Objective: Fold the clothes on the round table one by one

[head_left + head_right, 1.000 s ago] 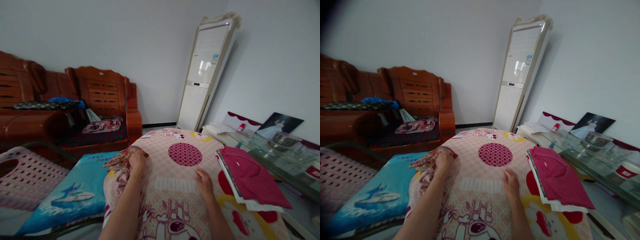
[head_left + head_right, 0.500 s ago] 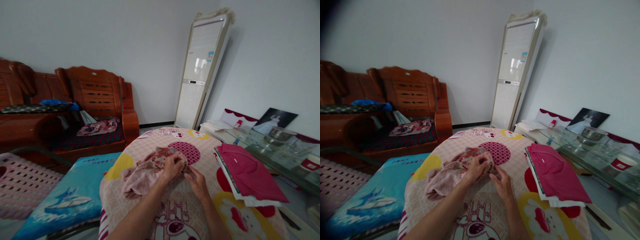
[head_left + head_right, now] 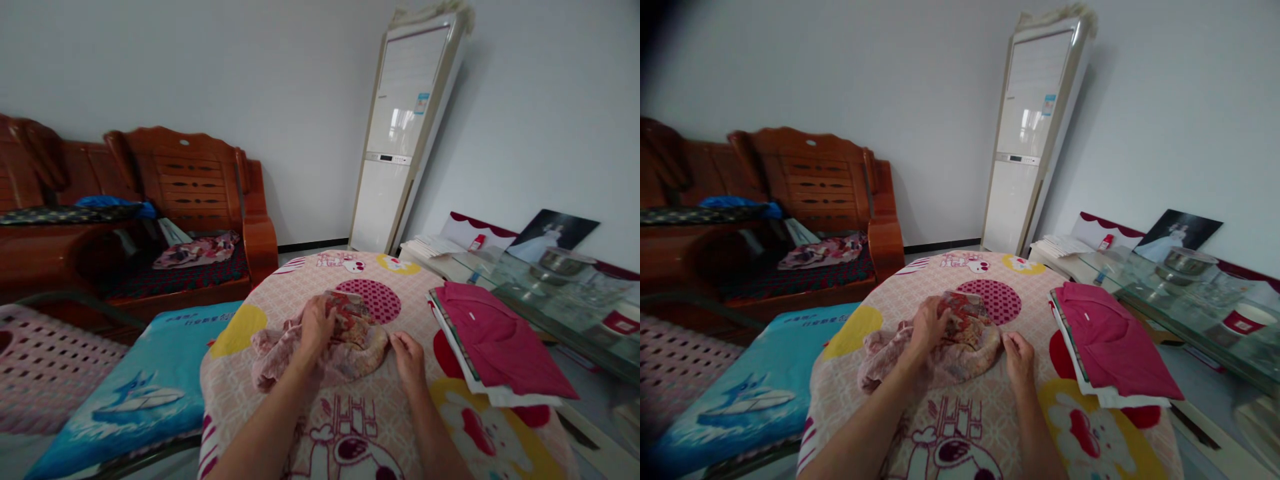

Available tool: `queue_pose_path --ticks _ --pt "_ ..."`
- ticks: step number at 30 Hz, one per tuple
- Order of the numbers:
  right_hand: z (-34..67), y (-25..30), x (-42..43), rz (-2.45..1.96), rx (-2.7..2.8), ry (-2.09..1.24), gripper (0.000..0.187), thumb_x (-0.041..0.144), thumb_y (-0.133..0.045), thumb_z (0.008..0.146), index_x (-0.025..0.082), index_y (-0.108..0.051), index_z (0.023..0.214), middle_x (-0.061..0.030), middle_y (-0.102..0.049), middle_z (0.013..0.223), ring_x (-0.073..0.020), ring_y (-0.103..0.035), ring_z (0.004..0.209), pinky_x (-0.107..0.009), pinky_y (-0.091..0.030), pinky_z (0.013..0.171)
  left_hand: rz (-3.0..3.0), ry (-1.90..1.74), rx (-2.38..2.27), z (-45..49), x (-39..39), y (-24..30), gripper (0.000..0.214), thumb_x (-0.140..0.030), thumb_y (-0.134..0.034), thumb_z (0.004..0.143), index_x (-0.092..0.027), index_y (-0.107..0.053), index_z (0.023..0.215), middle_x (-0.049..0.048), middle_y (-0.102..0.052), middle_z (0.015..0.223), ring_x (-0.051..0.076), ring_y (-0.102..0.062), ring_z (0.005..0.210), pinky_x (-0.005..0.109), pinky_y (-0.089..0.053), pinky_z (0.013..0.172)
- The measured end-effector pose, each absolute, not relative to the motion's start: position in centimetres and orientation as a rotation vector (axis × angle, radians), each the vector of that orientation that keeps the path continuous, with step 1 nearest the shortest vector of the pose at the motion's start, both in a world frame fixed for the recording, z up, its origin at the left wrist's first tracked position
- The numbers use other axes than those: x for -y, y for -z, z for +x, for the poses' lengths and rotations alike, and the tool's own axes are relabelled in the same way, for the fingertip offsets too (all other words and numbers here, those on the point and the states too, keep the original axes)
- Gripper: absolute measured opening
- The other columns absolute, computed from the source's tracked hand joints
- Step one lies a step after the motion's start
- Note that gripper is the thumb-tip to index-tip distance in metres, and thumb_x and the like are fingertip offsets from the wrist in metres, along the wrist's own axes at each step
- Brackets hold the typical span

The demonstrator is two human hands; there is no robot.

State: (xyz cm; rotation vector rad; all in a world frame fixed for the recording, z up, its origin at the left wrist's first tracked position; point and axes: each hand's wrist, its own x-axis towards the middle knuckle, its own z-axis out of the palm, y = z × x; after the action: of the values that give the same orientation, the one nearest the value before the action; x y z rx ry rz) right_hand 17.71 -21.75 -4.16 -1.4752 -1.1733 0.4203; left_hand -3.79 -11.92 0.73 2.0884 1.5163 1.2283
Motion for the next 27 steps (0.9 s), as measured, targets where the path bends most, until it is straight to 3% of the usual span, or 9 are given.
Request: queue_pose_path --ticks 4,7,10,15,22,27 --pt "16.8 3.3 22.0 -1.424 1.204 -0.494 0.041 0.054 -0.052 0.082 0.016 -0.068 0.083 -0.0046 -0.067 0.075 -0.0195 -0.058 0.072 -0.026 -0.046 0.065 2.052 -0.867 -1.708 -6.5 10.4 -0.4 0.034 -0.035 -0.058 0.086 -0.014 -0.066 0.111 0.0126 -0.069 0.103 0.025 -0.062 0.099 0.033 -0.044 0.088" --pt "16.2 3.2 22.0 -1.463 1.332 -0.527 0.038 0.051 -0.056 0.080 0.016 -0.068 0.088 -0.0039 -0.067 0.078 -0.0198 -0.058 0.074 -0.026 -0.046 0.067 2.049 -0.806 -1.607 -7.0 10.4 -0.8 0.026 -0.033 -0.059 0.084 -0.018 -0.069 0.103 0.0073 -0.071 0.098 0.022 -0.064 0.093 0.028 -0.043 0.079" --pt "16.2 3.6 21.9 -1.547 1.429 -0.399 0.027 0.043 -0.058 0.077 0.017 -0.064 0.074 0.0021 -0.057 0.063 -0.0154 -0.052 0.064 -0.023 -0.040 0.060 2.091 -0.892 -1.518 -6.6 10.7 -1.4 0.015 -0.026 -0.056 0.084 -0.018 -0.069 0.086 0.0036 -0.071 0.086 0.017 -0.063 0.082 0.024 -0.040 0.071" --pt "17.1 4.2 21.8 -1.584 1.294 -0.265 0.022 0.035 -0.052 0.076 0.020 -0.051 0.060 0.0063 -0.040 0.053 -0.0118 -0.040 0.055 -0.021 -0.032 0.052 2.077 -0.999 -1.533 -6.0 11.2 -1.8 0.026 -0.033 -0.047 0.090 -0.018 -0.064 0.077 0.0012 -0.065 0.072 0.014 -0.057 0.069 0.023 -0.036 0.065" --pt "18.6 4.1 22.3 -1.694 0.976 -0.050 0.022 0.036 -0.049 0.076 0.019 -0.060 0.069 0.0016 -0.053 0.057 -0.0162 -0.047 0.059 -0.025 -0.036 0.057 2.086 -1.047 -1.353 -5.7 11.3 -1.4 0.030 -0.034 -0.043 0.091 -0.018 -0.066 0.079 0.0014 -0.067 0.074 0.014 -0.059 0.071 0.023 -0.037 0.065" --pt "19.5 4.5 22.6 -1.711 0.766 0.102 0.023 0.036 -0.049 0.078 0.019 -0.065 0.076 -0.0049 -0.065 0.067 -0.0193 -0.052 0.063 -0.027 -0.039 0.061 2.150 -0.842 -1.217 -5.7 11.4 -1.4 0.027 -0.033 -0.050 0.086 -0.018 -0.071 0.080 0.0014 -0.069 0.075 0.015 -0.059 0.070 0.023 -0.038 0.065"
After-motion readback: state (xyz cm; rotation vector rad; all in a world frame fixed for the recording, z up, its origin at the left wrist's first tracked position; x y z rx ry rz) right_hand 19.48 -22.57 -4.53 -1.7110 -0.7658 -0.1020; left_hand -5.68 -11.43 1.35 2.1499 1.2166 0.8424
